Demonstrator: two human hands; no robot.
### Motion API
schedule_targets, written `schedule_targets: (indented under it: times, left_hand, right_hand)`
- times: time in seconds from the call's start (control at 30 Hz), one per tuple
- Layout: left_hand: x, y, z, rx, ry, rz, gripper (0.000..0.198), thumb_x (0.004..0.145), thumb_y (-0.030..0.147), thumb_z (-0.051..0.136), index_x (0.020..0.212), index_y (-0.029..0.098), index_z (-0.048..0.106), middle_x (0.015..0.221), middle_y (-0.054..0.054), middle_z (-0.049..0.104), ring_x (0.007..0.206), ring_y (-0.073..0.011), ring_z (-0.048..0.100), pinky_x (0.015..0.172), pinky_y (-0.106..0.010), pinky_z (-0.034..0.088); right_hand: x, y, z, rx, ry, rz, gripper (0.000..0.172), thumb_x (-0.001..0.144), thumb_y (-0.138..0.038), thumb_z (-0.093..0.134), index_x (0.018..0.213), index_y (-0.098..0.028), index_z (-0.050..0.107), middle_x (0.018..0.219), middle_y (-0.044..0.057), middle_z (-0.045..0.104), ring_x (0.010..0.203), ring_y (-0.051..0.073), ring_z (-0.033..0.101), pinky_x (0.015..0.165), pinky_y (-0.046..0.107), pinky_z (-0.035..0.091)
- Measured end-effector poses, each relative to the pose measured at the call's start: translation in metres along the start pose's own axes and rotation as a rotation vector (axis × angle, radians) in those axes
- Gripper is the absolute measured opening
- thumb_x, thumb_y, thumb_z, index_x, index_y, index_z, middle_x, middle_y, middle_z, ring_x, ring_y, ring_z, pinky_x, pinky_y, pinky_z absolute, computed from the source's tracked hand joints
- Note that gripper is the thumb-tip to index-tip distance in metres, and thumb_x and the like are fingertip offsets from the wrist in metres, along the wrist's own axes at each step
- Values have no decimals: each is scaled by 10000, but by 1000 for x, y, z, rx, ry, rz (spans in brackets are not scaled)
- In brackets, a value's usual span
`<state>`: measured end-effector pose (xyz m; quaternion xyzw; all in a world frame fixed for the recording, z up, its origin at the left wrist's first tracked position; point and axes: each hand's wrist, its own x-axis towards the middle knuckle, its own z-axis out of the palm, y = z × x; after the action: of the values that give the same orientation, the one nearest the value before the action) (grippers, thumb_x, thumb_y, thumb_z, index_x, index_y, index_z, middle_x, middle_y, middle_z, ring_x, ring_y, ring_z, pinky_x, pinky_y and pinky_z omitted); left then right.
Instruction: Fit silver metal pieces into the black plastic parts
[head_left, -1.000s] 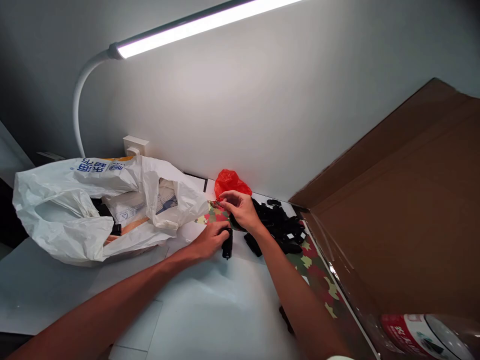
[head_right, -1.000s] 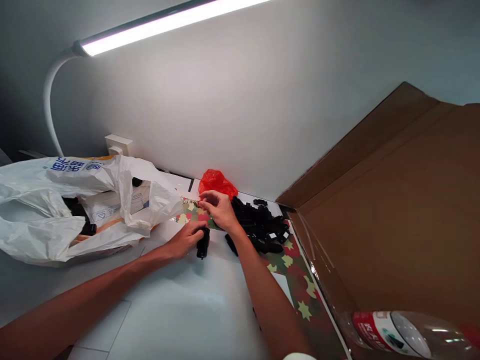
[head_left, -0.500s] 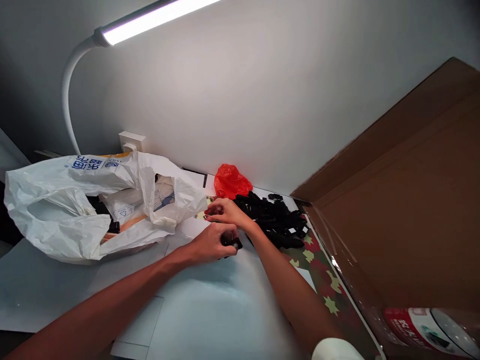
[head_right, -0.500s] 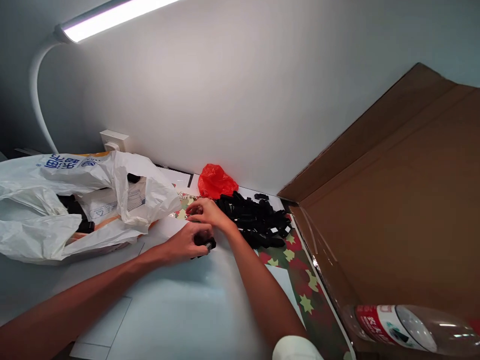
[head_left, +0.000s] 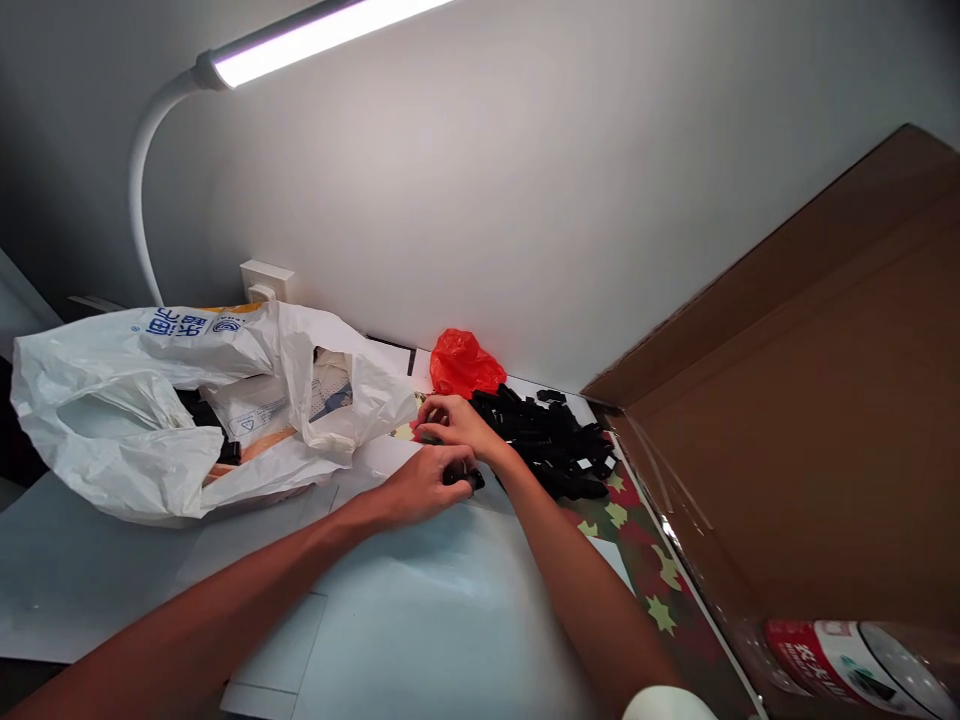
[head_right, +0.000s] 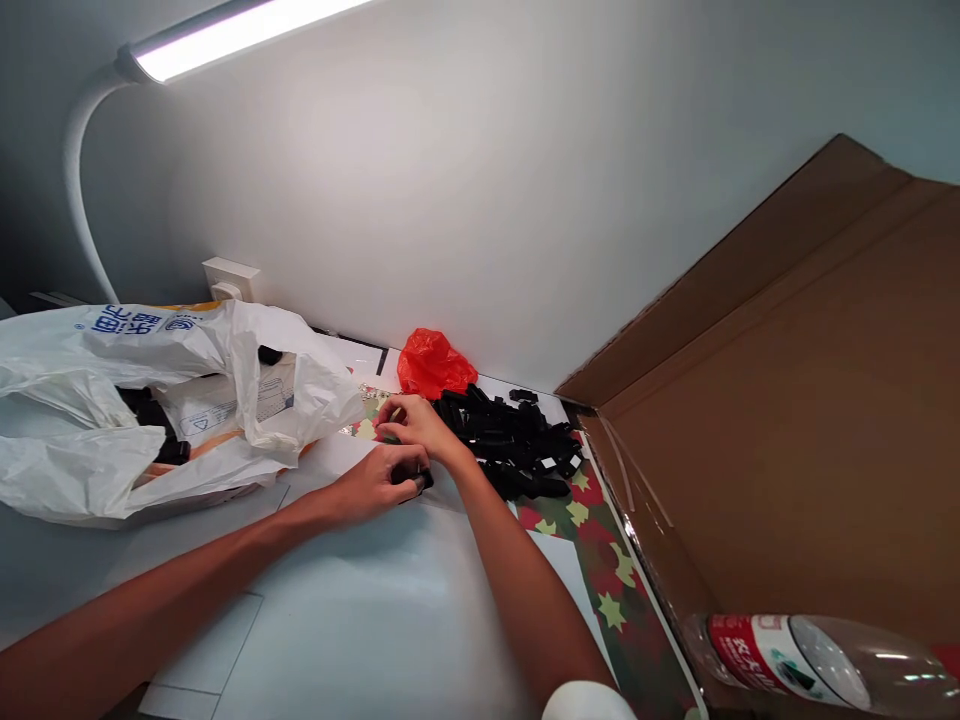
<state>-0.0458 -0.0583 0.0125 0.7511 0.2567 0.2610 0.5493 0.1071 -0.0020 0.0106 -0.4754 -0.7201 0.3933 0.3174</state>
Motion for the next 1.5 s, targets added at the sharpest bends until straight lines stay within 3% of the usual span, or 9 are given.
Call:
schedule_targets:
  times: [0.17, 0.23, 0.33, 0.5, 0.77, 1.0, 1.13, 1.33, 1.5]
  left_hand:
    - [2, -5, 0, -16, 24, 0, 103, 827, 190, 520, 854, 169, 617, 757, 21, 554, 669, -125, 434, 606, -260, 314]
    - [4, -7, 0, -14, 66, 13, 131, 852, 212, 510, 870, 166, 631, 797, 7, 592, 699, -136, 463, 634, -266, 336]
    - [7, -11, -1, 9, 107, 26, 191, 889, 249, 508, 955, 166, 667, 871, -13, 643, 771, -161, 517, 685, -277, 369]
    - [8, -12, -1, -23, 145, -4, 227, 920, 305, 513, 974, 168, 687, 870, -11, 647, 776, -163, 513, 697, -279, 369]
    - [13, -11, -4, -60, 232, -57, 166, 881, 321, 537, 840, 173, 599, 754, 20, 545, 702, -139, 449, 616, -253, 322]
    - [17, -11, -3, -66, 272, -81, 215, 897, 338, 516, 943, 176, 649, 851, -15, 633, 778, -165, 536, 639, -249, 390]
    - [18, -11, -2, -71, 271, -91, 232, 901, 315, 492, 963, 173, 664, 867, -21, 650, 732, -154, 526, 619, -246, 390]
    - [23, -15, -3, -183, 294, -129, 244, 860, 370, 543, 965, 172, 640, 735, 28, 546, 520, -93, 364, 483, -234, 289]
    - [30, -17, -7, -270, 337, -156, 330, 807, 448, 585, 976, 169, 639, 687, 46, 504, 441, -74, 364, 420, -223, 228]
  right_hand:
    - [-30, -21, -21, 55, 250, -51, 154, 835, -277, 671, 960, -193, 702, 851, 20, 695, 740, 165, 633, 675, 280, 511]
    - [-46, -26, -24, 54, 285, -42, 207, 859, -285, 660, 1029, -199, 741, 876, 31, 707, 756, 171, 639, 680, 285, 513]
    - [-70, -30, -21, 66, 329, -28, 182, 891, -314, 655, 968, -202, 776, 944, 63, 744, 818, 197, 681, 718, 305, 542]
    - [-92, -30, -11, 79, 453, 1, 172, 868, -341, 711, 922, -197, 788, 880, 69, 774, 765, 213, 716, 689, 319, 577]
    - [-90, -18, -7, 145, 571, 7, 201, 870, -338, 694, 930, -174, 795, 724, 31, 727, 594, 155, 638, 579, 278, 532]
    - [-91, -18, -5, 248, 586, 31, 215, 841, -373, 754, 925, -178, 790, 736, 32, 733, 599, 164, 658, 600, 291, 555]
    - [-93, -23, -5, 140, 550, 36, 219, 872, -348, 684, 964, -180, 790, 712, 23, 708, 597, 162, 637, 568, 272, 515]
    - [-96, -35, -10, -114, 561, 13, 205, 863, -241, 563, 873, -180, 759, 678, 4, 656, 571, 138, 546, 554, 259, 422]
    - [-91, -40, -18, -41, 577, 91, 230, 865, -286, 560, 870, -174, 761, 697, 18, 665, 597, 152, 580, 575, 260, 466]
